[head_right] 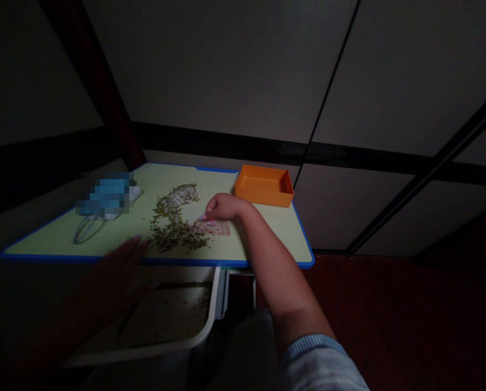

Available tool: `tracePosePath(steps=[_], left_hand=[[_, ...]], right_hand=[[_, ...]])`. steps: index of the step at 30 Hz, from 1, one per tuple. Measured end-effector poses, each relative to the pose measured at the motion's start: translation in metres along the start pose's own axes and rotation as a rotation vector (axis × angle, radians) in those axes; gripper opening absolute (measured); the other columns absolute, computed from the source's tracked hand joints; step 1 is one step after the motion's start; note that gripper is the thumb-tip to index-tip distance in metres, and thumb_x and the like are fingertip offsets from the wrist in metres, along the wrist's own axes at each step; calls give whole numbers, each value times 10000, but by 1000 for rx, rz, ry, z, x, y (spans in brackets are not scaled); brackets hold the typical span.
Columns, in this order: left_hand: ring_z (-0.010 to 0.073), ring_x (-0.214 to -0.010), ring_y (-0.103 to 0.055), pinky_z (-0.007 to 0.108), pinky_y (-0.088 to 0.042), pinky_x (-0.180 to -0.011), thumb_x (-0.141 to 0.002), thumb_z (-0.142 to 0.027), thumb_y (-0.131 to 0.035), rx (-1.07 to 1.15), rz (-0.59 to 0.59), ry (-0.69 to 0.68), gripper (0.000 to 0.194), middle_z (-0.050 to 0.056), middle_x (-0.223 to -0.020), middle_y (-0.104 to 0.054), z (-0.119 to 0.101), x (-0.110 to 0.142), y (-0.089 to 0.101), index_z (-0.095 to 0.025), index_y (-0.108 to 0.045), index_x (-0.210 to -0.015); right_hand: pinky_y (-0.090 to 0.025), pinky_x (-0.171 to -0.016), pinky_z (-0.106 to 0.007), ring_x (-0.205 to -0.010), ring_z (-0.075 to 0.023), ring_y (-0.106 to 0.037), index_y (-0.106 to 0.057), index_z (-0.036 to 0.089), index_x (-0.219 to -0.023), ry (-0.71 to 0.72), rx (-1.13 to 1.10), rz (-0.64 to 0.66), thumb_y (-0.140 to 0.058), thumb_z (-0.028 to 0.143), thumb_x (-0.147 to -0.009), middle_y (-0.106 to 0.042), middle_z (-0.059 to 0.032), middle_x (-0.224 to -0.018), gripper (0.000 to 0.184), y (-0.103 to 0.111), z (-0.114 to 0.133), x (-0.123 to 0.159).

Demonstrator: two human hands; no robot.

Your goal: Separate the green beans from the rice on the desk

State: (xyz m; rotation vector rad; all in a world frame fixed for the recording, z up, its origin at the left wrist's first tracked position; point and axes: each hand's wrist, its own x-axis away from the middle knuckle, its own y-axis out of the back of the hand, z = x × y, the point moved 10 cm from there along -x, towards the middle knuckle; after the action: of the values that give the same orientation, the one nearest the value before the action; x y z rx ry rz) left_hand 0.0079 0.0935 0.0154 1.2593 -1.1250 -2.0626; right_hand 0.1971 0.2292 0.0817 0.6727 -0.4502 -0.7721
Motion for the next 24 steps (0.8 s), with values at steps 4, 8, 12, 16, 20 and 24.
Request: tracePosePath(steps=[4,8,12,16,20,24], left_hand=[[343,-1406,-420,485,-416,-1104,-843,-603,-379,-24,-49,-41,848,247,-1499,-437,-3,0,6,-54,-252,-1476],[343,-1398,-432,480,-423,-1094,-845,-605,-366,-34,-67,-50,847,248,-1492,-445,-4,-1,8,-61,-243,-1481],[343,-1399,-431,486,-424,-1093,-838,-620,-367,-27,-46,-39,857,247,-1491,-447,-3,-1,5,-57,-259,-1475],[329,-1410,-418,485,-423,-1102,-836,-613,-369,-28,-16,-16,849,225,-1506,-438,-1,-1,3,-81,-244,-1485],[335,-1415,-410,491,-422,-1105,-828,-597,-395,-23,-15,-24,850,232,-1516,-420,-2,-1,4,-79,-244,-1485],[346,-1404,-423,495,-428,-1097,-829,-603,-400,-30,-14,-32,864,244,-1504,-431,-2,-1,4,-71,-227,-1487]], right_hand=[[-268,-587,-249,-537,-67,-354,-620,134,-602,12,-75,69,-698,301,-748,-455,76,-499,236,-6,1,1],[-277,-598,-248,-539,-66,-370,-644,130,-604,-17,-106,79,-734,300,-717,-464,77,-497,223,-4,-3,0],[-300,-606,-248,-542,-73,-401,-662,132,-607,-62,-59,115,-749,265,-694,-508,68,-503,181,-9,-8,1],[-316,-617,-244,-550,-70,-419,-669,129,-618,-70,-103,112,-776,261,-670,-534,65,-523,178,-7,-7,3],[-304,-608,-243,-547,-69,-415,-669,126,-617,-69,-138,111,-817,292,-628,-525,69,-516,222,-5,-7,4],[-279,-591,-241,-532,-61,-383,-660,127,-617,-34,-173,176,-781,285,-668,-504,76,-507,205,-15,-2,3]])
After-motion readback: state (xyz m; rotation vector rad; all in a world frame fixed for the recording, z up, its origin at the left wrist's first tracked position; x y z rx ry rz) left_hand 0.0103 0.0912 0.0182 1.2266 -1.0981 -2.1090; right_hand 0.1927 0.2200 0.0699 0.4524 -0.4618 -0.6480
